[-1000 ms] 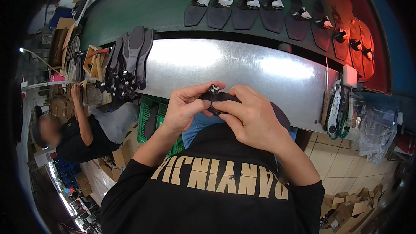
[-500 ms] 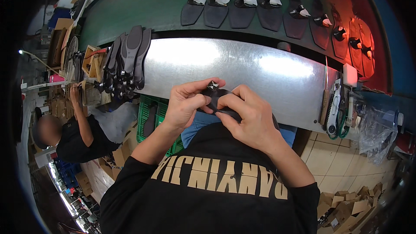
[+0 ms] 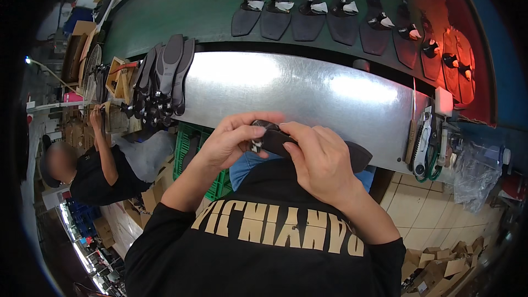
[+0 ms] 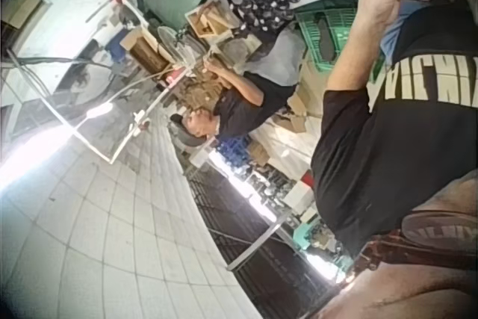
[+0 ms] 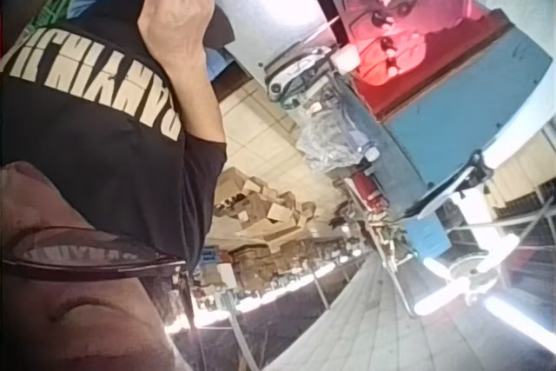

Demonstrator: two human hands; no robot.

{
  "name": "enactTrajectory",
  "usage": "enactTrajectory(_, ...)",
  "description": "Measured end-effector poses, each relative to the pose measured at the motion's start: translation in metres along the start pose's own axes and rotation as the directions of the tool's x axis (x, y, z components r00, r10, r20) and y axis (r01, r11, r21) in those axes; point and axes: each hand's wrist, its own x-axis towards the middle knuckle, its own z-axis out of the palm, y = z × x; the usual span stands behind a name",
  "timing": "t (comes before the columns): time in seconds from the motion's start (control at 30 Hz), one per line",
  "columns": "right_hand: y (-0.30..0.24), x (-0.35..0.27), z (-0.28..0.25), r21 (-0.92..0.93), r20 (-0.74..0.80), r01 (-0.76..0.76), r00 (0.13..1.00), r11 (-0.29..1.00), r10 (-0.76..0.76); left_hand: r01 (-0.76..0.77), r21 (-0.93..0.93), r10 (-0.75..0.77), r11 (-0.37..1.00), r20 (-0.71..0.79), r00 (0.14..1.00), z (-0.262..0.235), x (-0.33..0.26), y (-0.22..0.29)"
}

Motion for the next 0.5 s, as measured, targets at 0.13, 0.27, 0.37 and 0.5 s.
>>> enactTrajectory(0.13,-0.002,-0.005,0.003,0.041,0.012,-0.047,0.999,0.998,0.046,0.074,0.067,-0.078,0.995,0.061,0.995,-0.013,0.003,-0.007)
enactTrajectory(0.27,-0.001,-0.004,0.003,0.040,0.000,-0.049,0.999,0.998,0.049,0.045,0.053,-0.046,0.998,0.017,0.999,-0.011,0.003,-0.011)
enactTrajectory(0.37,-0.001,-0.002,0.002,0.022,0.009,-0.050,0.999,0.999,0.050,0.046,0.062,-0.043,0.997,-0.042,0.998,-0.006,0.002,-0.013)
enactTrajectory(0.5,-0.002,-0.002,0.002,0.001,0.014,-0.057,0.998,0.998,0.057,0.004,0.106,0.003,0.994,-0.062,0.998,-0.002,0.002,-0.016)
